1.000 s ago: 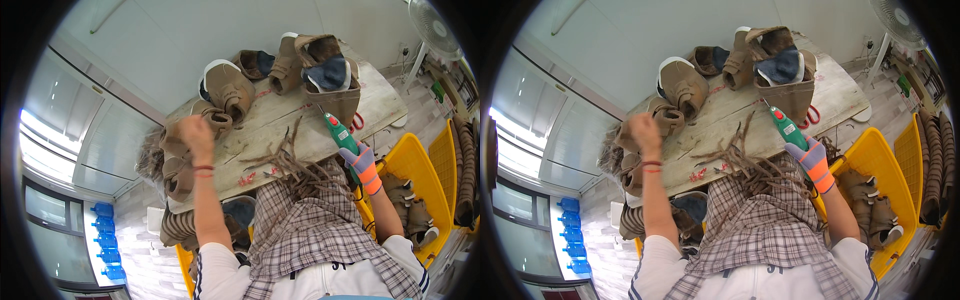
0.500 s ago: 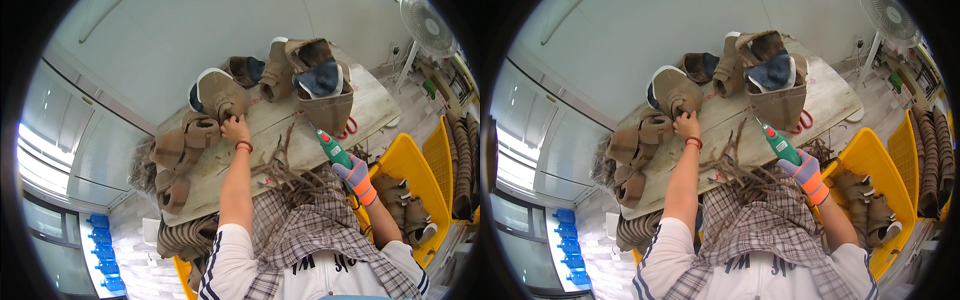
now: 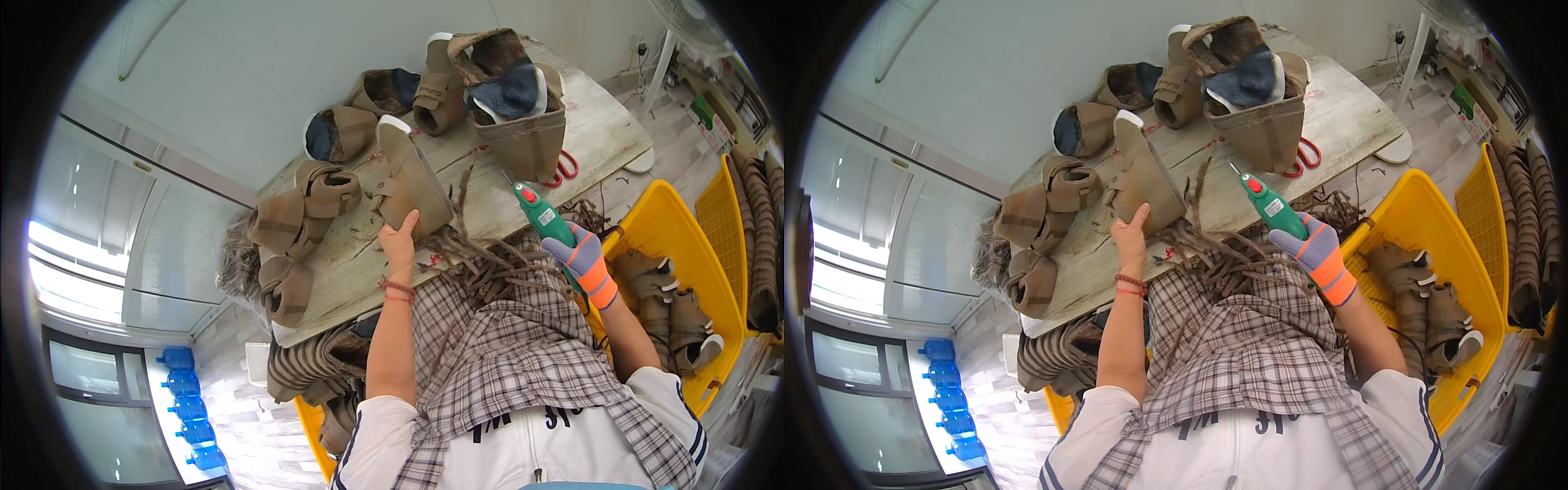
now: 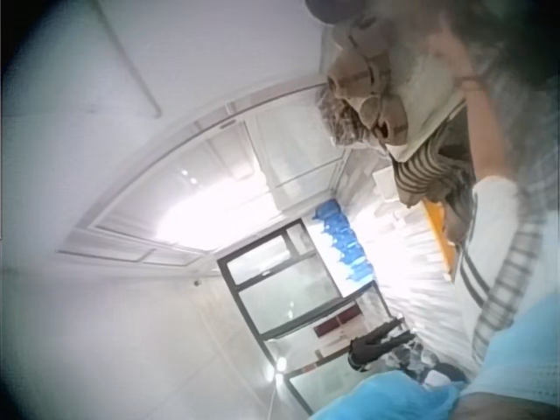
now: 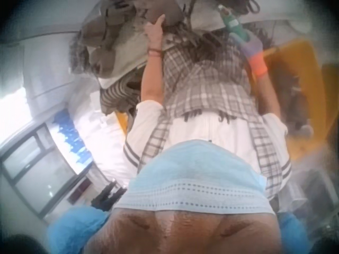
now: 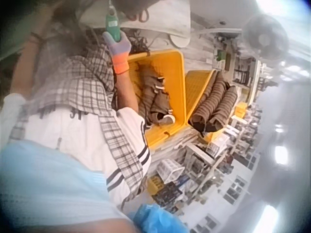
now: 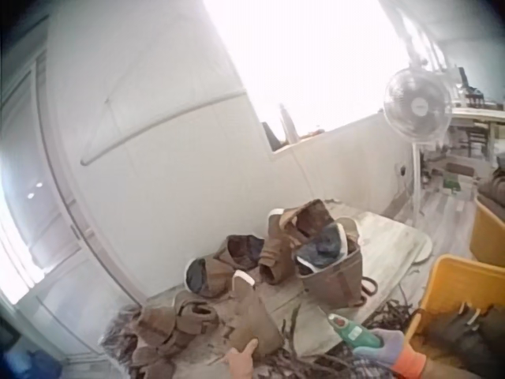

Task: The person trims the interior lining of several beige boots using a green rotary tool and then switches to scissors to cut the inner material. The person handles each boot individually, rotating them to access different areas, and places trimmed boots on the table.

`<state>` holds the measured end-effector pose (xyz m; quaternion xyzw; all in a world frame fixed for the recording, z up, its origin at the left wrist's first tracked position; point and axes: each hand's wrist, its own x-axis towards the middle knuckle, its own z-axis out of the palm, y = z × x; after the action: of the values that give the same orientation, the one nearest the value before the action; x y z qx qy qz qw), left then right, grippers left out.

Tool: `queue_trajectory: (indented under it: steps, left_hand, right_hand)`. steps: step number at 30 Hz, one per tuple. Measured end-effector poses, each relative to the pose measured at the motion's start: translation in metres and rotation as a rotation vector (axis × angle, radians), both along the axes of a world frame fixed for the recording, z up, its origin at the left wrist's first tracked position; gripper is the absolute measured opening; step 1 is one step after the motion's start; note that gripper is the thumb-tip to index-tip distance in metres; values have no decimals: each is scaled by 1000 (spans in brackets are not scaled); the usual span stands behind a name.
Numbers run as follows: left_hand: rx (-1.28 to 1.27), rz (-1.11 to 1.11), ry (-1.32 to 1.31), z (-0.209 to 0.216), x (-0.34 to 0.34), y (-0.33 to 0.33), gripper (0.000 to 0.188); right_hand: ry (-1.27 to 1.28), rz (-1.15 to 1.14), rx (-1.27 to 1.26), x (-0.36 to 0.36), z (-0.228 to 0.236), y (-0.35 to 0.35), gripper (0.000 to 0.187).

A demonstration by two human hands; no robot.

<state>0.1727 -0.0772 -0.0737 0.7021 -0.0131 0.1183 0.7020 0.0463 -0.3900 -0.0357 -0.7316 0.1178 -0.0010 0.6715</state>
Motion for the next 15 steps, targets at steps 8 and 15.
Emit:
queue_trajectory:
  steps: [8,15]
  left_hand:
    - [-447,-30,329,36,36,38,44]
    - [-598,-330,101,137,-13,42,43]
  right_hand:
    - [-88,0,-185,7,4,-4,52]
    - [-336,28,-395,10,25,3,59]
